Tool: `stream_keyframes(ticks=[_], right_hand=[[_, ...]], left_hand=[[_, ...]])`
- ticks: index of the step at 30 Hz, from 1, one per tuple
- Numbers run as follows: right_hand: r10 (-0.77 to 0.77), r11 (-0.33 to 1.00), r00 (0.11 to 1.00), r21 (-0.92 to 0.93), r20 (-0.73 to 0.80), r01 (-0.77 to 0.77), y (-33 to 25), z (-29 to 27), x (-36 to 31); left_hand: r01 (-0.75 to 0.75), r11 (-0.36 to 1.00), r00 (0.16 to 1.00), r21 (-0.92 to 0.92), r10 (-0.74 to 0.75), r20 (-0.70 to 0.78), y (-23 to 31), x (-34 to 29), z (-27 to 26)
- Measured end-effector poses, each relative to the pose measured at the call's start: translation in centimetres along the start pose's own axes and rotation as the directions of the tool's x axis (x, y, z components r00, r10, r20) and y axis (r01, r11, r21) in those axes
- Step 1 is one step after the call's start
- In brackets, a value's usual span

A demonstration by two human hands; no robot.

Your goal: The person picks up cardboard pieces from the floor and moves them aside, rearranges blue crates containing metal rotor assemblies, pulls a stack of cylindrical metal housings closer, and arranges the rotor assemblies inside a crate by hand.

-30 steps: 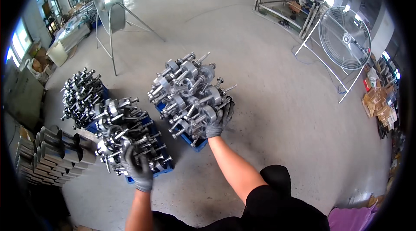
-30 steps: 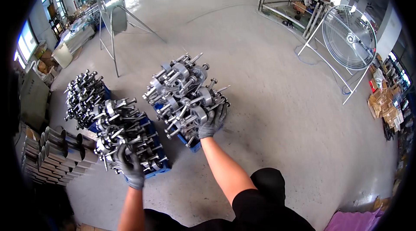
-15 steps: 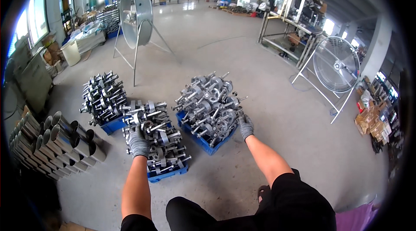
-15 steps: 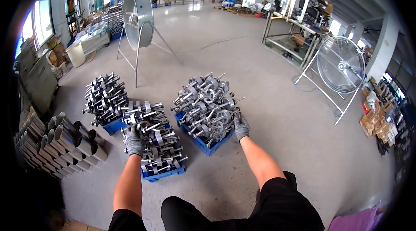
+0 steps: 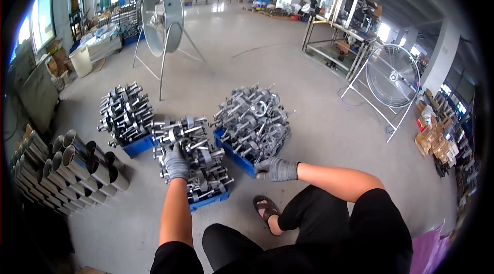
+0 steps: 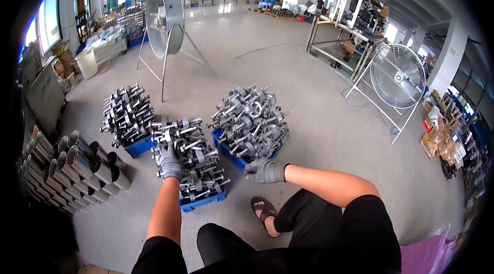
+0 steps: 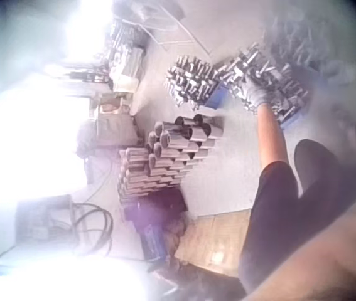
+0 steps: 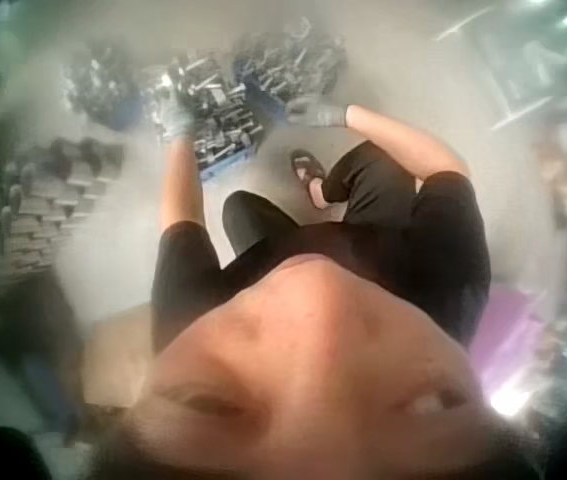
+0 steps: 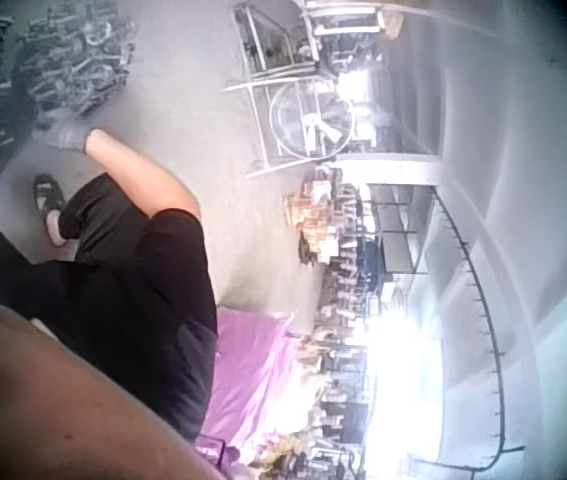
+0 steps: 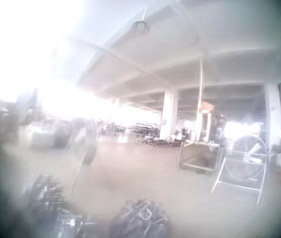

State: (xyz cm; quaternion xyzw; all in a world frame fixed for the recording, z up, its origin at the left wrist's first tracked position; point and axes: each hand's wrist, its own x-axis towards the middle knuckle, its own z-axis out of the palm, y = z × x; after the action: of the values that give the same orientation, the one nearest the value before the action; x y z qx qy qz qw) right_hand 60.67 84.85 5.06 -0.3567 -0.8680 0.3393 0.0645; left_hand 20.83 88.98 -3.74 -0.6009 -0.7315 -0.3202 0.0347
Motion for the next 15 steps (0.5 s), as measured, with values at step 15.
stream_keyframes(ticks=[15], right_hand=[[-0.077, 0.986, 0.945, 0.164, 0.318, 0.026, -8.5, 2.0, 11.9]], left_hand=[[0.030, 0.997, 0.998, -0.070, -0.034, -0.051, -0.2, 0.0, 0.0]])
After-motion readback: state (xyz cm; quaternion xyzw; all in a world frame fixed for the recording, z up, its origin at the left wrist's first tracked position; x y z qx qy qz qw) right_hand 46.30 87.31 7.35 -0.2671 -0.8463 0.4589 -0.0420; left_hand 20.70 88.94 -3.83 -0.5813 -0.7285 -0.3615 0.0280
